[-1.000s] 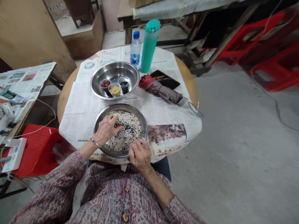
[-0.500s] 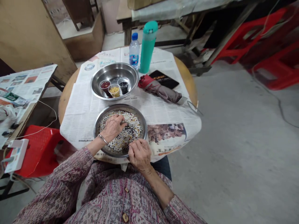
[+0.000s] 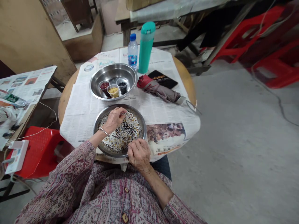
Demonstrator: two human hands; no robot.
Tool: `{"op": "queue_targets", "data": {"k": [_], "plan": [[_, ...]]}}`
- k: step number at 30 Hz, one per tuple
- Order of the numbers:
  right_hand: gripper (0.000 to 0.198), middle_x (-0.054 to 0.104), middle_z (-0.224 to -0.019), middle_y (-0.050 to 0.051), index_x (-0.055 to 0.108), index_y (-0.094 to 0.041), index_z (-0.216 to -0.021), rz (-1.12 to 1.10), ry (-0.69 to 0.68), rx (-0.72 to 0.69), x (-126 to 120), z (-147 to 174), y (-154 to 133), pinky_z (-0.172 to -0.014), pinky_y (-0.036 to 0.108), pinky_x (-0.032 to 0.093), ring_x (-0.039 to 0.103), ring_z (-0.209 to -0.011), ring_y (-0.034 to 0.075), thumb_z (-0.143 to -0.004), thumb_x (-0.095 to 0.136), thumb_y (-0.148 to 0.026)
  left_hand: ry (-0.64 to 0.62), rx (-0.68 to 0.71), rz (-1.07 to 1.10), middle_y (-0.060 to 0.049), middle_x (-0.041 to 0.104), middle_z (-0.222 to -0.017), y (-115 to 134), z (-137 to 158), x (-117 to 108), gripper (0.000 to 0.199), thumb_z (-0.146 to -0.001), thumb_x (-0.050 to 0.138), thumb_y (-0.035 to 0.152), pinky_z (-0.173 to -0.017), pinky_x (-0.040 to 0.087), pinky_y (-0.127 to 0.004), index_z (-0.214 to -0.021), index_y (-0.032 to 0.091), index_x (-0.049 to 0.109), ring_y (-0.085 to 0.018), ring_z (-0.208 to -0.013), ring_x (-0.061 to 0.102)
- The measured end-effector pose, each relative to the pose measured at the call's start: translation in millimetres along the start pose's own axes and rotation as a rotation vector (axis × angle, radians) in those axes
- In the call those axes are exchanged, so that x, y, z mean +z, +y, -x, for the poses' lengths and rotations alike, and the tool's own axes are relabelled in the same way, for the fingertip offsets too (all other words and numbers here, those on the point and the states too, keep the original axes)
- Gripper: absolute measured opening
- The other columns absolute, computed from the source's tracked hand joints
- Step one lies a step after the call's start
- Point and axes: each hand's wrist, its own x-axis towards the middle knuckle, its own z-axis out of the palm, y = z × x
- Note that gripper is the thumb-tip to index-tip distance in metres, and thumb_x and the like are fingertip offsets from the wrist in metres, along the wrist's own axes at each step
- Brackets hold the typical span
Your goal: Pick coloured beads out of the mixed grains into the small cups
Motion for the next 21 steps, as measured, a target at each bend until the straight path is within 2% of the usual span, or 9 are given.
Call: {"op": "queue_targets", "data": {"k": [4,8,15,18,21], "plan": [[0.012,0.064,-0.082,0.006,0.058,-0.019,-0.087,-0.014,-0.005,0.003,-0.1,0.4,0.1,-0.088,0.04,0.044,0.052,-0.082,0.02,-0.088,0.05,-0.01,0.058,-0.005,0.007,-0.004,0.063,-0.092,-2.2,12.8,-8.5,0.018,-0.084,0.055,0.003,-0.081,0.051,-0.029,-0.092,0.016,0.064,-0.015,-0.08,0.059],[0.011,0.064,-0.081,0.006,0.058,-0.019,-0.087,0.0,0.006,0.003,-0.7,0.1,-0.7,-0.087,0.039,0.044,0.051,-0.086,0.022,-0.088,0.051,-0.011,0.083,0.015,-0.03,-0.005,0.062,-0.089,-4.2,32.0,-16.7,0.014,-0.09,0.051,0.007,-0.083,0.05,-0.029,-0.092,0.016,0.063,-0.016,-0.083,0.059],[0.015,0.062,-0.081,0.005,0.059,-0.02,-0.087,-0.006,0.008,-0.008,-1.0,-1.9,-1.7,-0.086,0.038,0.044,0.051,-0.084,0.021,-0.088,0.048,-0.01,-0.103,0.187,-0.218,-0.008,0.062,-0.104,9.1,47.3,-15.7,0.011,-0.094,0.055,0.02,-0.102,0.043,-0.038,-0.101,0.016,0.061,-0.021,-0.105,0.055],[0.015,0.063,-0.08,0.005,0.059,-0.02,-0.086,-0.012,0.011,-0.007,-1.0,-2.2,-2.0,-0.086,0.038,0.044,0.051,-0.083,0.021,-0.088,0.048,-0.01,-0.156,0.183,-0.302,-0.009,0.061,-0.106,12.8,48.2,-13.0,0.013,-0.094,0.054,0.022,-0.1,0.044,-0.039,-0.104,0.015,0.062,-0.023,-0.105,0.053],[0.014,0.063,-0.08,0.006,0.059,-0.019,-0.086,-0.021,0.009,0.002,-0.5,-1.0,-1.7,-0.087,0.039,0.044,0.052,-0.083,0.021,-0.088,0.049,-0.01,-0.157,0.165,-0.324,-0.009,0.061,-0.104,12.5,49.1,-11.5,0.011,-0.095,0.051,0.018,-0.098,0.045,-0.038,-0.1,0.016,0.061,-0.023,-0.103,0.053]]}}
